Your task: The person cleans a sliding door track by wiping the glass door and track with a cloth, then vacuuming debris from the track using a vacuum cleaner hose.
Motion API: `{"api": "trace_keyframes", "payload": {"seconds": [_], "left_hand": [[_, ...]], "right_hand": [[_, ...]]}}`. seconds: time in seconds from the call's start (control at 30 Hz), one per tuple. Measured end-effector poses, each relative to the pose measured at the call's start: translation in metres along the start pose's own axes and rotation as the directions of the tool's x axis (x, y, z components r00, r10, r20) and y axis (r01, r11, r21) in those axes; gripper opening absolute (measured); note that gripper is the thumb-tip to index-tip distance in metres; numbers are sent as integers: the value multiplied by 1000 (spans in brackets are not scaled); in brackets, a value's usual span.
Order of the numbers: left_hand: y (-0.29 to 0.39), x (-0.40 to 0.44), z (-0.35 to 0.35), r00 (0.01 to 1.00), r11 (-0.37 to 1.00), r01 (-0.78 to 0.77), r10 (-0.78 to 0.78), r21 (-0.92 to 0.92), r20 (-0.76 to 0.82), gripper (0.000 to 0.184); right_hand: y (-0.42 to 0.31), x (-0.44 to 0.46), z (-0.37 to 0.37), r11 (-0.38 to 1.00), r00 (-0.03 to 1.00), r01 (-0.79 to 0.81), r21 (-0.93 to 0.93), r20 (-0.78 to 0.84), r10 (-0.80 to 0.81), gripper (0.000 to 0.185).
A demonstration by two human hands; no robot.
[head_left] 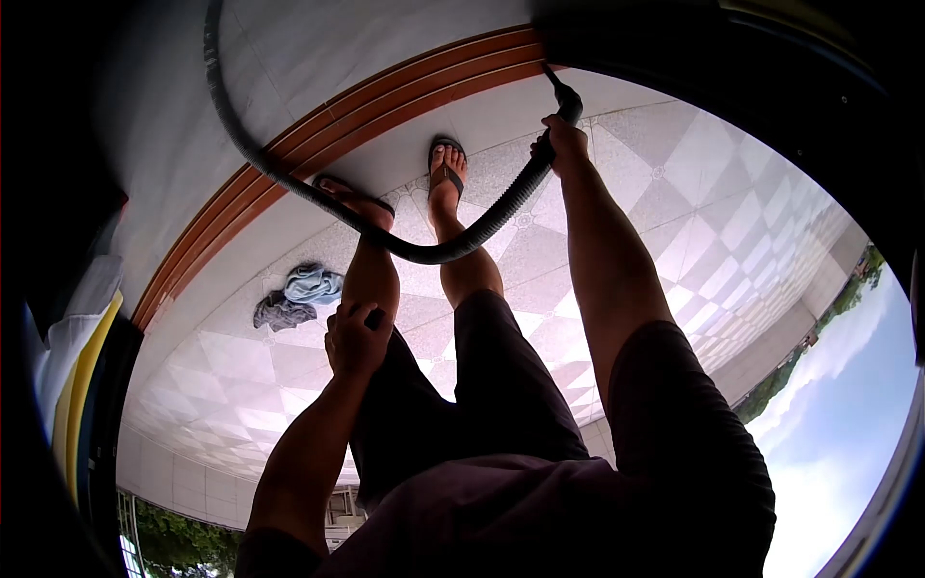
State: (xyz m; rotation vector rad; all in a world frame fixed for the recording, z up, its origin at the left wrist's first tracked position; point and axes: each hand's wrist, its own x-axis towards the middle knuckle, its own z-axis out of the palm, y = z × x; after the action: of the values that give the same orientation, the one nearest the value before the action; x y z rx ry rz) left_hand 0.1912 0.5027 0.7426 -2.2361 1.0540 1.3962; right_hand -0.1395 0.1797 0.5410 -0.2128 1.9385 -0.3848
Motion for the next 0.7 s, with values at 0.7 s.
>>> {"api": "trace_keyframes", "payload": {"seconds": [0.7], "left_hand": [[-6,1,-4,999,999,29,-28,-36,24,41]], "right_hand": [[-23,-65,47,985,996,90,-145,-3,-91,28]]}}
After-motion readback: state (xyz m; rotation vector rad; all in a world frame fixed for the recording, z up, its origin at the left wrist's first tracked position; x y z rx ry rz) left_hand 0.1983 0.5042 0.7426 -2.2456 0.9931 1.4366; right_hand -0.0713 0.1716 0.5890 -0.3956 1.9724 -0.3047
